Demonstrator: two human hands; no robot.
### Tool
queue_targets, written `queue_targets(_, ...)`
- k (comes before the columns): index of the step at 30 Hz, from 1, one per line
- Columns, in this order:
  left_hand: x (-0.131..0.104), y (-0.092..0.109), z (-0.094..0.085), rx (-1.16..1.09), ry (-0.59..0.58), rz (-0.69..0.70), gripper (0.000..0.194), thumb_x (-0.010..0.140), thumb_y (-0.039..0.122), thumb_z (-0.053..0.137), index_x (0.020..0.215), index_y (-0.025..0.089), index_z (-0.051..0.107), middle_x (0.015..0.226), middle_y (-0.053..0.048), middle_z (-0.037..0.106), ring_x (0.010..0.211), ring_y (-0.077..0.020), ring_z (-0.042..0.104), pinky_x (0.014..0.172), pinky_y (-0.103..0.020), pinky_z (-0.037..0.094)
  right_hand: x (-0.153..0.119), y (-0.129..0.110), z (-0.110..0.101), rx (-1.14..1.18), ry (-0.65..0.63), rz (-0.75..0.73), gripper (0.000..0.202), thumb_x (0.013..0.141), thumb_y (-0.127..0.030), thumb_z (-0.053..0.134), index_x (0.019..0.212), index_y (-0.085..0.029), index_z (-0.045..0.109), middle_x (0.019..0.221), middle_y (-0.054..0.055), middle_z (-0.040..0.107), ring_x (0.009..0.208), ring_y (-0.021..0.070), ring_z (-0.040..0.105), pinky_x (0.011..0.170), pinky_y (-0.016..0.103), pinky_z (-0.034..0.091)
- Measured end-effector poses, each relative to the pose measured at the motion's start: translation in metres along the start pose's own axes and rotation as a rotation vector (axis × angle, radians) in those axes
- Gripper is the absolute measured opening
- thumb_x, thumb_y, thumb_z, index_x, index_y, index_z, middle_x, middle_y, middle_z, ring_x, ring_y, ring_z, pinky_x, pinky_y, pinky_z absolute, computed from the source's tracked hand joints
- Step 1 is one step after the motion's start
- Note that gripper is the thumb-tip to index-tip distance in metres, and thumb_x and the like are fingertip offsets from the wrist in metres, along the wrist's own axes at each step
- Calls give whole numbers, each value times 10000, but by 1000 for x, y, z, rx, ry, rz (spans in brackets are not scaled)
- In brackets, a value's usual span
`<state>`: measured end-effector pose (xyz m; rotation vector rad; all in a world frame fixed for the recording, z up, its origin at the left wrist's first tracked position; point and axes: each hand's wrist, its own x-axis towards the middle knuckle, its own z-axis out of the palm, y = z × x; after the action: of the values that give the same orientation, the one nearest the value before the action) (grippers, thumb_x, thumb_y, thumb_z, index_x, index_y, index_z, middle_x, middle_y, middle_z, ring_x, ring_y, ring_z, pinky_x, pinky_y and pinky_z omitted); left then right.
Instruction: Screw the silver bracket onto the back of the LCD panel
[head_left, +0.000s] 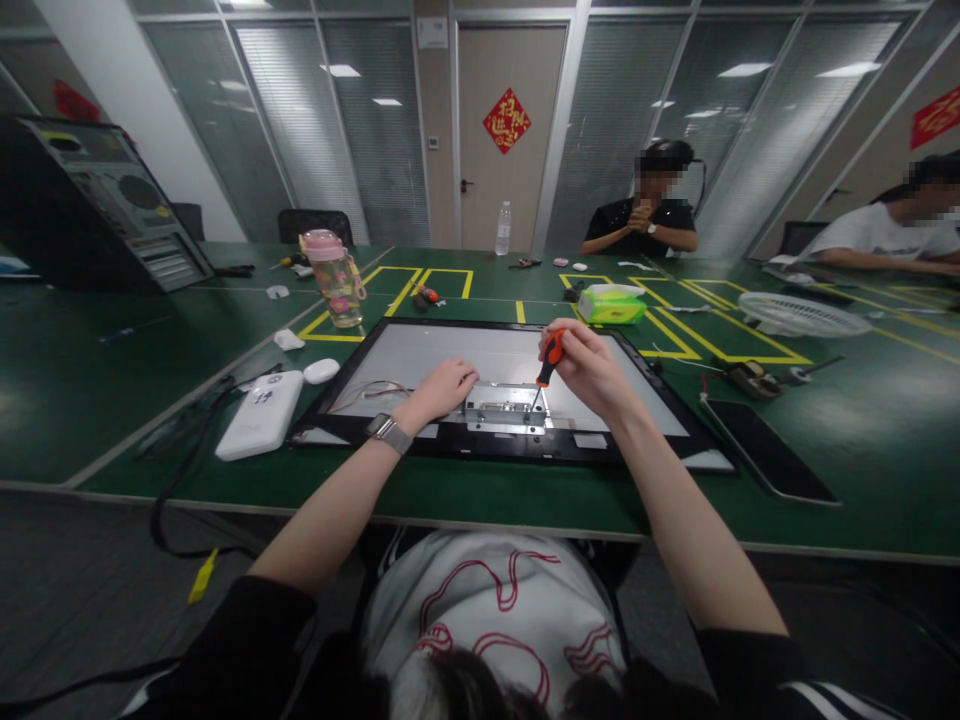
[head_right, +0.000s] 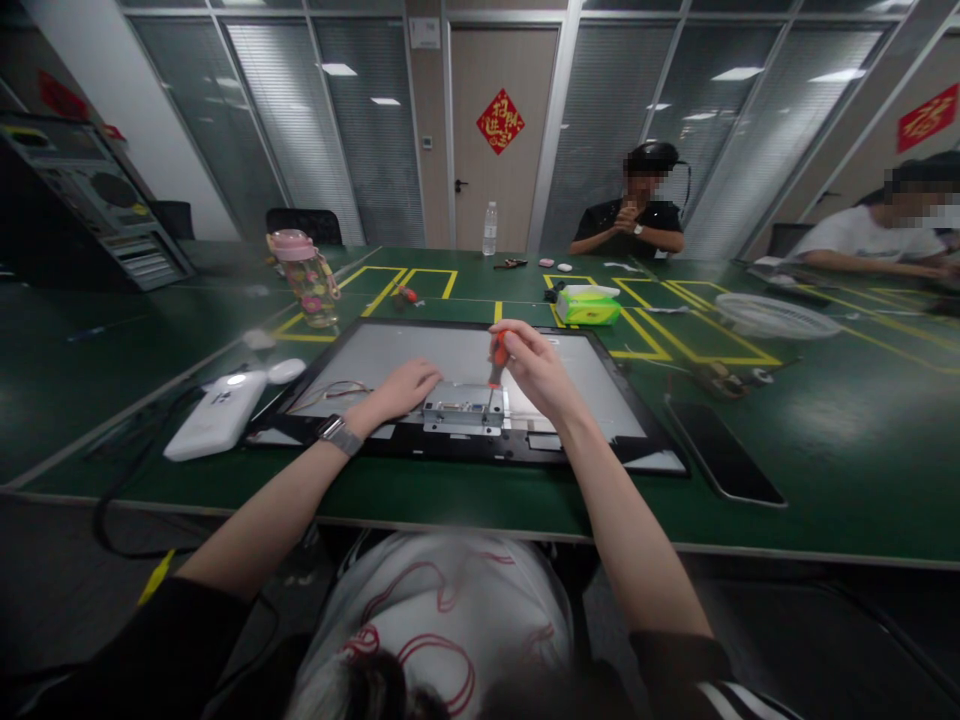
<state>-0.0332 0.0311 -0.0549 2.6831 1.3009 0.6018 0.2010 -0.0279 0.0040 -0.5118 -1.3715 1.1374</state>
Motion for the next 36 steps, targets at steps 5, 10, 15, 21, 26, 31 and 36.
queue_targets(5, 0, 0, 1, 7, 7, 0, 356, 958, 281, 329, 923, 150, 658, 888, -84, 597, 872, -215, 551, 817, -348, 450, 0, 1, 2, 12, -7, 46, 233, 795, -460, 671, 933, -277, 634, 805, -1, 646, 727, 158, 606, 738, 332, 520)
queue_targets(10, 1, 0, 2, 36, -3, 1, 341, 949, 259, 343, 924, 144, 662, 890, -87, 604, 876, -217, 554, 835, -351, 445, 0, 4, -1, 4, -37, 22, 209, 805, -417, 671, 968, -286, 661, 929, 15, 679, 871, 178, 629, 833, 360, 513)
queue_targets(15, 0, 2, -1, 24, 0, -7, 339, 950, 257, 343, 930, 151, 665, 892, -82, 601, 879, -212, 556, 838, -342, 447, 1, 8, -4, -172, 48, -81, 222, 820, -367, 654, 1022, -276, 671, 938, 20, 664, 857, 174, 615, 824, 358, 502)
queue_targets(21, 0, 2, -1, 17, 0, -14, 333, 951, 258, 350, 945, 146, 663, 907, -86, 605, 888, -213, 560, 841, -343, 449, 2, 11, -5, -587, 287, -338, 115, 768, -289, 698, 875, -248, 691, 872, 10, 575, 798, 153, 558, 730, 301, 477)
queue_targets(26, 0, -1, 1, 10, 3, 1, 344, 958, 277, 342, 948, 149, 661, 905, -83, 604, 886, -215, 556, 836, -347, 450, 1, 11, -5, -545, 171, -271, 304, 913, -311, 482, 1169, -276, 642, 980, 38, 642, 892, 182, 598, 836, 363, 487)
queue_targets(31, 1, -1, 2, 8, 9, 4, 331, 955, 266, 353, 944, 149, 662, 905, -82, 602, 885, -214, 556, 832, -346, 448, 2, 15, -7, -541, 192, -275, 333, 841, -325, 617, 1170, -275, 643, 956, 33, 642, 850, 177, 593, 810, 347, 503)
queue_targets(36, 0, 1, 1, 8, 7, -6, 325, 951, 255, 363, 941, 143, 667, 904, -86, 606, 889, -216, 560, 847, -351, 449, 0, 12, -2, -645, 215, -338, 253, 860, -306, 583, 1092, -279, 680, 922, 27, 588, 830, 168, 567, 777, 327, 495)
